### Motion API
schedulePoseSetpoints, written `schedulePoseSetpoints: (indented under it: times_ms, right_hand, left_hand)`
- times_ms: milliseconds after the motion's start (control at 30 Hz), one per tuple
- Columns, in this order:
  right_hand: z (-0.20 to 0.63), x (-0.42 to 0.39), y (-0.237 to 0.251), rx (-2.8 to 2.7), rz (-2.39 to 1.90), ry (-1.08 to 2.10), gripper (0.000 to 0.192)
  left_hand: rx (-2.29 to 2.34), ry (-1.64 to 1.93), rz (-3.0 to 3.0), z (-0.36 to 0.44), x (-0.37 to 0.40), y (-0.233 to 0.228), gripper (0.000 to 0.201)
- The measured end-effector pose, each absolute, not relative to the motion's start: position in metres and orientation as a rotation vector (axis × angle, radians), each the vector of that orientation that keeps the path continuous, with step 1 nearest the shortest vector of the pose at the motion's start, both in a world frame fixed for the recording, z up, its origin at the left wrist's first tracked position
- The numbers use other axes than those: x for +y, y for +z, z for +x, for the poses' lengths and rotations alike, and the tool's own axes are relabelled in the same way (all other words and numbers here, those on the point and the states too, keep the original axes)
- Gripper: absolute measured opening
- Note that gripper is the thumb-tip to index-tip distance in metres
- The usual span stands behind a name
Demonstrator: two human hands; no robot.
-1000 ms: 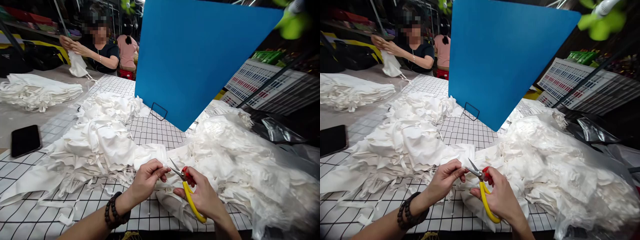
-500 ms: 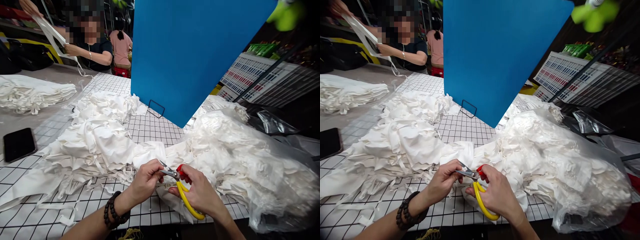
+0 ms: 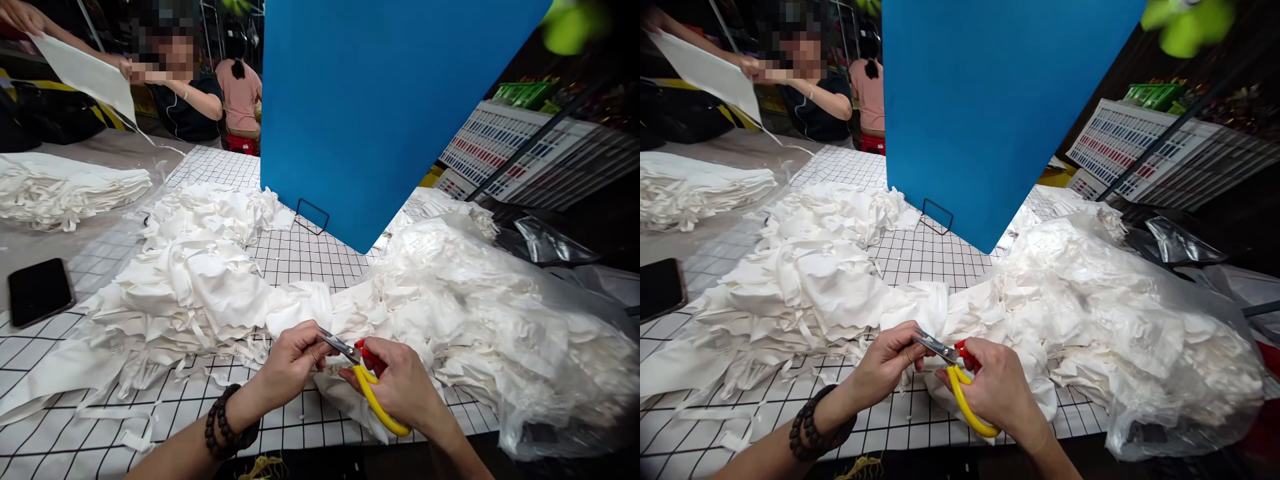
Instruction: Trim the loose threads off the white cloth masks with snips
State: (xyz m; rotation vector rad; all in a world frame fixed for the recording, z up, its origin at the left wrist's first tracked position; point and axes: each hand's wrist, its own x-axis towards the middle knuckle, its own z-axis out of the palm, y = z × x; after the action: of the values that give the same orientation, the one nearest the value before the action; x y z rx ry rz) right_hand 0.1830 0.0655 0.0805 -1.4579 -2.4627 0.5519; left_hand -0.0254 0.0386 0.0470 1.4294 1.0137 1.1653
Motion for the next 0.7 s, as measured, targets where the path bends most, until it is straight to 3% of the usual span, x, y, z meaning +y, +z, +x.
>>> schedulePoseSetpoints:
  times_ms: [433,533,700]
  right_hand:
    - [0.181,0.063,0.069,-2.383,-1.358,0.607,0.033]
    - [0.180,0.063,0.066,-2.306,-1.332,0.794,0.033]
    - [0.190,0.067,0.063,-2.022,-1.167,1.409,0.033]
  left_hand:
    - [0.983,1.107,1.313,-0.026,0.040,0.046,0.025]
    - [0.937,1.109,1.261,-0.025,0.040,0.044,0.026]
    - [0.936,1.157,1.299,-0.022,0.043,0.043,0.029]
